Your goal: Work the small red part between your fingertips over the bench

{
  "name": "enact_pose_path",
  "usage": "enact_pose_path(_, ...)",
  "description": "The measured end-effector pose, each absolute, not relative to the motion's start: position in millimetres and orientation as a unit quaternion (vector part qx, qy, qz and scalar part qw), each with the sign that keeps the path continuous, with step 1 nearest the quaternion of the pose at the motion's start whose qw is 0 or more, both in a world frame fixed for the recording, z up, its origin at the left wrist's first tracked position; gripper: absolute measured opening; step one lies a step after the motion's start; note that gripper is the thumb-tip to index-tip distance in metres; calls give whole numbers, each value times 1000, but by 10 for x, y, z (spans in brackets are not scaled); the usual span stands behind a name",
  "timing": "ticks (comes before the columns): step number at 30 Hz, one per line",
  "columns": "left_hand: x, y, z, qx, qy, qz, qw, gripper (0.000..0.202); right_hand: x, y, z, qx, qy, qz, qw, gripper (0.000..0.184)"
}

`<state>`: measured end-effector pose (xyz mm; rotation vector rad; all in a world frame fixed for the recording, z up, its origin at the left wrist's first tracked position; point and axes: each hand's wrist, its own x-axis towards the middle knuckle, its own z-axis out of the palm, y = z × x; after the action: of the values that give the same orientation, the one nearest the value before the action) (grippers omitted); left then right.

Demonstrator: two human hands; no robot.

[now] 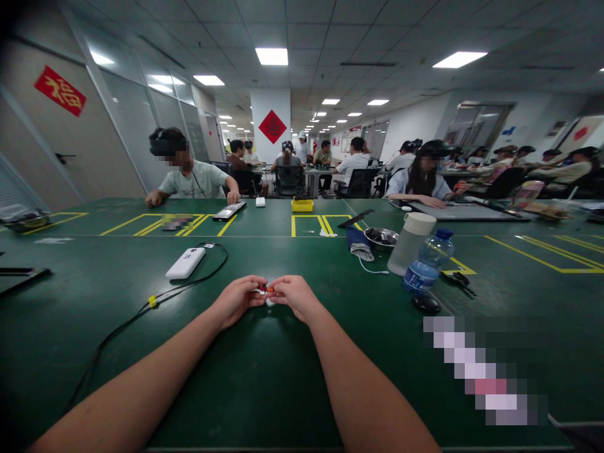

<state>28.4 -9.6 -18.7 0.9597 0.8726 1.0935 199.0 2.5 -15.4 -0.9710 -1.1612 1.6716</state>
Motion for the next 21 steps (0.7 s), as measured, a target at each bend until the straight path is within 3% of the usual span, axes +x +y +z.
enact_pose_path(21, 312, -114, -220, 453, 378, 481, 648, 25, 1977, -21, -164, -381, -491, 644, 446, 18)
